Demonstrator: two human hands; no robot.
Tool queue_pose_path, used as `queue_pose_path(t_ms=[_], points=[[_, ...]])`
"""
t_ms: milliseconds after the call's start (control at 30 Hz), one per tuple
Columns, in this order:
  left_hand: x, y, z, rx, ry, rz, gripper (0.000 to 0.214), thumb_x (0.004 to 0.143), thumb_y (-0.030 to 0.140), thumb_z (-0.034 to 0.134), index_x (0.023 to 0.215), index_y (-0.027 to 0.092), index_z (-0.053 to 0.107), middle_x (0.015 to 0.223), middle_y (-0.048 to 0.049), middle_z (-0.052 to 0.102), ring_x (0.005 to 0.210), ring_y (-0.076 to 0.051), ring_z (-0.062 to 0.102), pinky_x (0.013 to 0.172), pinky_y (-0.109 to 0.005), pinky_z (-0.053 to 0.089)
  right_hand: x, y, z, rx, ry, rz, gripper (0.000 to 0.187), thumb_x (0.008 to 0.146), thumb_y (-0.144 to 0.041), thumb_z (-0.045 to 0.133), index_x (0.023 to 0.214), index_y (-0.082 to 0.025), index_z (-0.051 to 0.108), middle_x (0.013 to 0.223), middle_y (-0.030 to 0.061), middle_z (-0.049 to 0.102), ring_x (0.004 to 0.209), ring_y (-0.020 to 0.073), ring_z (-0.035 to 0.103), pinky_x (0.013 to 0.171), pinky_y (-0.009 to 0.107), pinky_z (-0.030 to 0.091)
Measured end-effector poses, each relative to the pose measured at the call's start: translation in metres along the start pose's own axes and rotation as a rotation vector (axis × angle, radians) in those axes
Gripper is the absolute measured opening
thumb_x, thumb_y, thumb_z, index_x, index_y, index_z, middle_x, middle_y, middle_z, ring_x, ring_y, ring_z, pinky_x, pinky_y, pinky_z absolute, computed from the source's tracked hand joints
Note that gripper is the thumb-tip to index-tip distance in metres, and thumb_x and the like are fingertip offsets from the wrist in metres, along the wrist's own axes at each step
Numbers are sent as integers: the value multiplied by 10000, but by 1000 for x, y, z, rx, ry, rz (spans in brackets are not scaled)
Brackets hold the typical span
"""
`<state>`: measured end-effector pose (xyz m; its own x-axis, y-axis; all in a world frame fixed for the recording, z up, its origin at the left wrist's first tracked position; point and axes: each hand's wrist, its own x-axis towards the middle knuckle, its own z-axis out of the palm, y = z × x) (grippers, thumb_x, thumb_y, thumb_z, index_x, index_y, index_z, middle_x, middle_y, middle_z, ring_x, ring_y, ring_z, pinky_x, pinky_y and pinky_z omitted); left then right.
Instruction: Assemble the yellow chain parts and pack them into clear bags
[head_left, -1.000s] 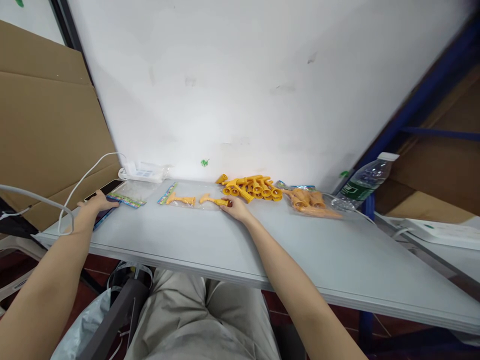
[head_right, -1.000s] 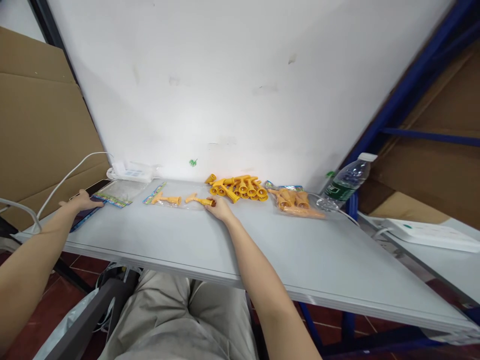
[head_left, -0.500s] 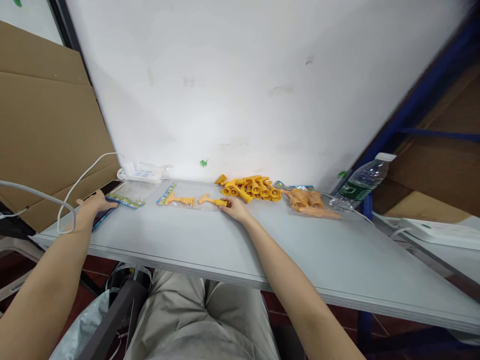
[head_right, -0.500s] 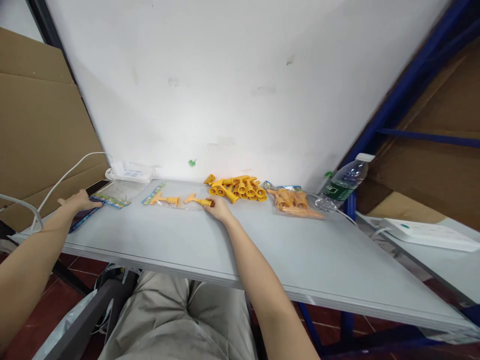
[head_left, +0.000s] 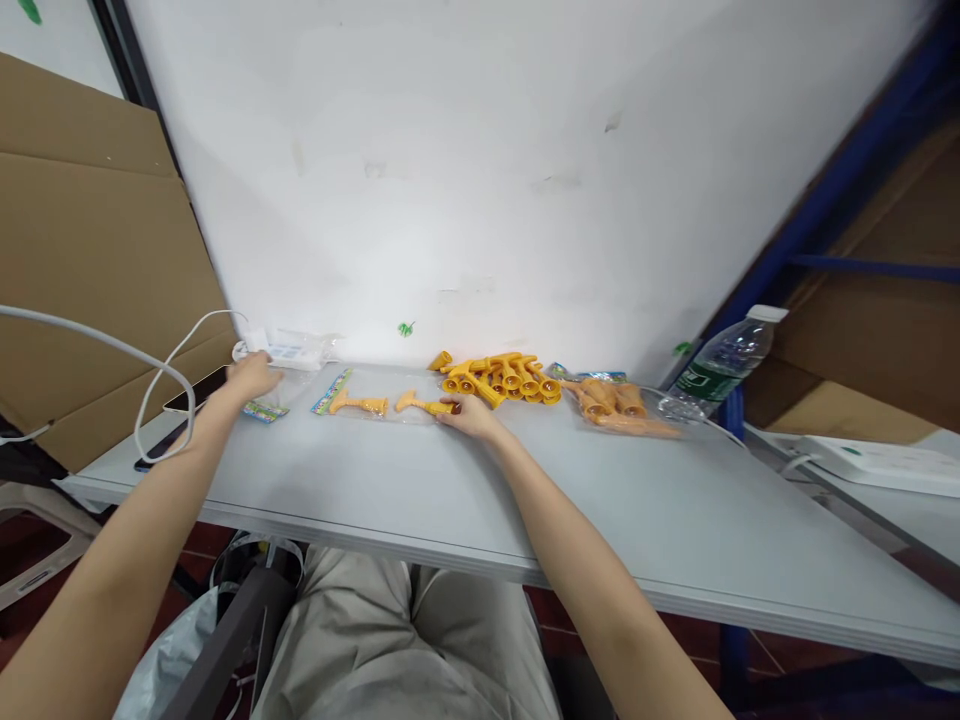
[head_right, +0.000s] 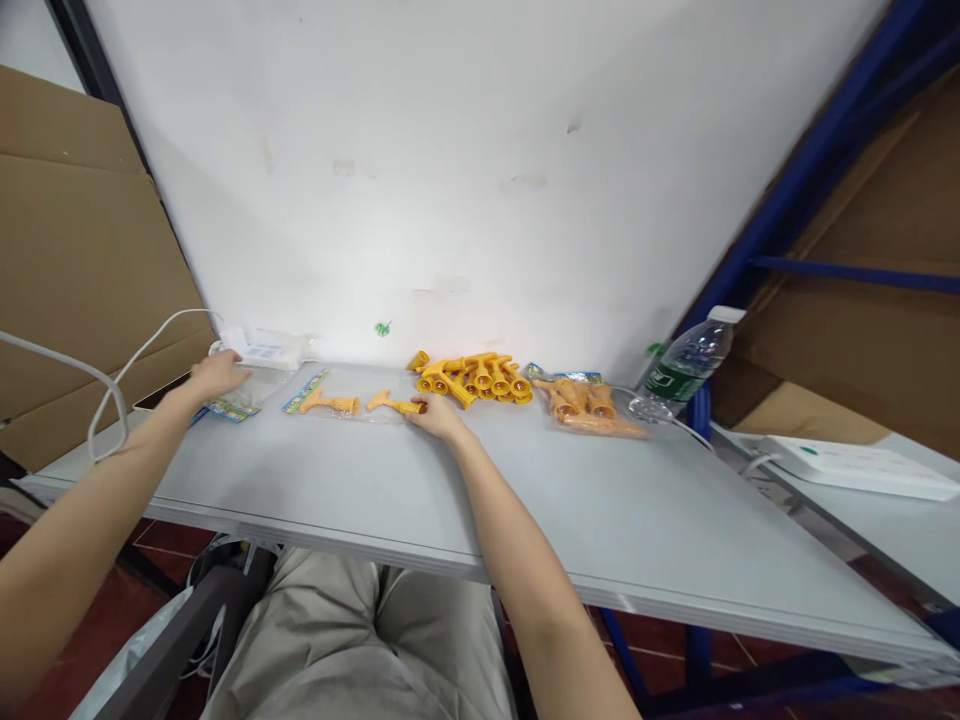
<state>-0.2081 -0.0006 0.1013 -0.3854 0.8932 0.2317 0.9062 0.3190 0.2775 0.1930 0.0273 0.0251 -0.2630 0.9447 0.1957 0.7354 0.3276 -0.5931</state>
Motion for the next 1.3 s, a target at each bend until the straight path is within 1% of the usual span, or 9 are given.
queue_pose_path(t_ms=[67, 167, 300, 400, 567, 767, 933, 1067, 1300], points=[[-6, 33, 19, -74, -47, 155, 426, 798, 305, 541, 1181, 126, 592, 1318, -148, 593, 1247, -259, 535, 1057, -330, 391, 3, -1, -2, -32, -27, 1, 280, 688, -253, 748, 949, -156, 725, 809, 51, 711, 701, 184, 634, 626, 251, 467], [-19, 74, 54, -178, -116, 262, 436, 846, 236, 446, 1256, 139, 559, 1372, -119, 565, 1295, -207, 500, 1093, -308, 365, 7, -4, -5, -71, -60, 4, 185, 660, -229, 750, 834, -174, 721, 702, 26, 683, 631, 168, 606, 561, 237, 437], [-33, 108, 93, -273, -169, 265, 457, 882, 215, 399, 1301, 79, 521, 1441, -166, 488, 1385, -211, 398, 1146, -314, 288, 11, -11, -2, -49, -28, 13, 101, 691, -204, 698, 785, -172, 713, 652, 12, 659, 609, 152, 591, 528, 221, 416], [-38, 121, 107, -335, -152, 251, 479, 846, 243, 503, 1309, 118, 519, 1427, -157, 506, 1362, -235, 430, 1138, -337, 306, 15, -16, 3, -21, 37, 29, 97, 701, -176, 673, 785, -153, 714, 686, 26, 667, 625, 149, 594, 532, 217, 418], [-42, 125, 105, -403, -303, 132, 675, 734, 273, 640, 1372, 147, 459, 1399, -155, 532, 1276, -273, 522, 1023, -328, 425, 20, -18, 14, 34, 63, 39, 161, 687, -198, 708, 839, -145, 716, 710, 26, 670, 647, 154, 600, 548, 218, 428], [-50, 120, 100, -493, -415, 170, 809, 711, 351, 672, 1435, 179, 356, 1516, -144, 393, 1343, -260, 450, 1046, -309, 391, 17, -19, 21, 2, 38, -42, 155, 695, -190, 690, 838, -138, 722, 703, 22, 662, 661, 154, 593, 592, 222, 429], [-49, 117, 105, -470, -407, 248, 745, 741, 341, 635, 1420, 169, 380, 1544, -137, 342, 1364, -250, 428, 1071, -312, 378, 14, -23, 18, 24, -37, -115, 290, 662, -134, 685, 947, -147, 739, 734, 13, 682, 686, 154, 609, 636, 220, 449], [-46, 115, 108, -396, -359, 298, 674, 757, 351, 615, 1378, 154, 440, 1527, -146, 365, 1405, -239, 367, 1125, -313, 307, 13, -21, 14, 76, -116, -233, 218, 689, -192, 697, 897, -154, 748, 736, 5, 680, 696, 162, 609, 654, 232, 461], [-45, 104, 113, -225, -310, 273, 673, 794, 514, 530, 1326, 103, 489, 1514, -205, 360, 1441, -307, 276, 1147, -402, 246, 16, -21, 20, 127, -58, -298, 337, 720, -277, 733, 1025, -132, 737, 879, 59, 699, 760, 168, 623, 720, 257, 481]])
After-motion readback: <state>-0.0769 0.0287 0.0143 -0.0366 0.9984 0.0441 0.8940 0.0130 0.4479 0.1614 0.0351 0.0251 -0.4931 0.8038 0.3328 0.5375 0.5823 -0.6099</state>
